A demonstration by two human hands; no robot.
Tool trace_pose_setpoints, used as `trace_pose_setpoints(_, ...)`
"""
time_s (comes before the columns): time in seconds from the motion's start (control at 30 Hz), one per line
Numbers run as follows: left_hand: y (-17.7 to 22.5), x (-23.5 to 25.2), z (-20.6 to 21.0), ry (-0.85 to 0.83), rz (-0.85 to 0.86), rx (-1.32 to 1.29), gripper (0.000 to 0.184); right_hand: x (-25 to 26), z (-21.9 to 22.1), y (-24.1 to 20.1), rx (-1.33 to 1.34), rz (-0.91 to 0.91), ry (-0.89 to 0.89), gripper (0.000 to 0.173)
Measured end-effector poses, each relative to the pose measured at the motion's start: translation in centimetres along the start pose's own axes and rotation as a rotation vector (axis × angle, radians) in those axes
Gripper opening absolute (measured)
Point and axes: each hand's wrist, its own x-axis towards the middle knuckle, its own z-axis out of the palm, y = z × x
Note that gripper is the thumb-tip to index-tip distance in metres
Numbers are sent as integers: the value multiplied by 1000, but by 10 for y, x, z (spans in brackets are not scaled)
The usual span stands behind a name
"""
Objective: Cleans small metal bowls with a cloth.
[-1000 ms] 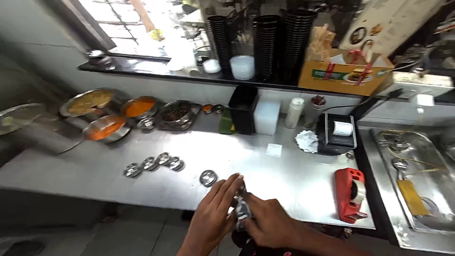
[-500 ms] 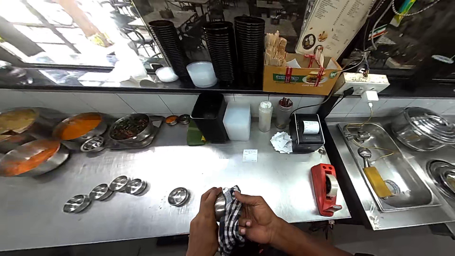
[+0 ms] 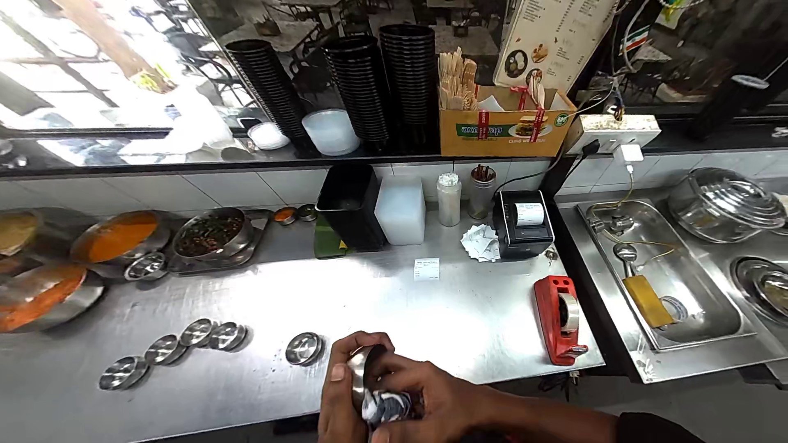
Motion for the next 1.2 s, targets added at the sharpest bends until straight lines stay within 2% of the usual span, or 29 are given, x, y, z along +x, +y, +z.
trace_pose_setpoints(0.13,18,0,2,70,-9,97,58,-1,3,-11,-939,-4,-3,51)
trace_pose_setpoints(0.2,23,2,4,118,-17,99,60,4,14,-16,-1221,-15,61,52)
trace_pose_setpoints(0.23,27,3,5,135,-17,85,61,7,18,-18,-1248,-34,104,51)
trace_pose_setpoints(0.3,39,3,6,170,-20,31,61,16,20,-22,-1138,-64,144,54)
trace_pose_setpoints(0.43,57,2,7,218,-67,-54,53,26,15,-34,-749,-61,-15,56)
trace_pose_setpoints(0.5,66,1,-1,133,-57,-15,54,23,9,-35,-685,-85,-115,58)
trace_pose_setpoints(0.6,75,-1,-9,29,33,103,55,22,0,-49,-903,-69,-187,59)
trace_pose_setpoints(0.67,78,0,-5,94,58,133,55,29,-4,-69,-1149,27,-186,62)
trace_pose_setpoints(0.73,85,4,0,152,114,110,55,40,-3,-77,-1259,115,-183,69)
trace_pose_setpoints(0.83,91,7,8,202,164,51,52,43,10,-69,-1022,83,-215,59)
trace_pose_setpoints(0.87,92,7,10,208,160,42,52,42,12,-69,-859,67,-284,57)
trace_pose_setpoints(0.93,92,6,7,158,153,24,53,44,10,-73,-600,97,-449,64)
trace_pose_setpoints(1.0,96,3,3,104,155,31,52,42,10,-71,-496,135,-549,66)
trace_pose_setpoints(1.07,103,-1,1,90,175,44,48,39,7,-73,-608,124,-544,60)
trace_pose_setpoints(1.2,112,-3,0,124,212,73,46,38,15,-83,-1040,109,-346,51)
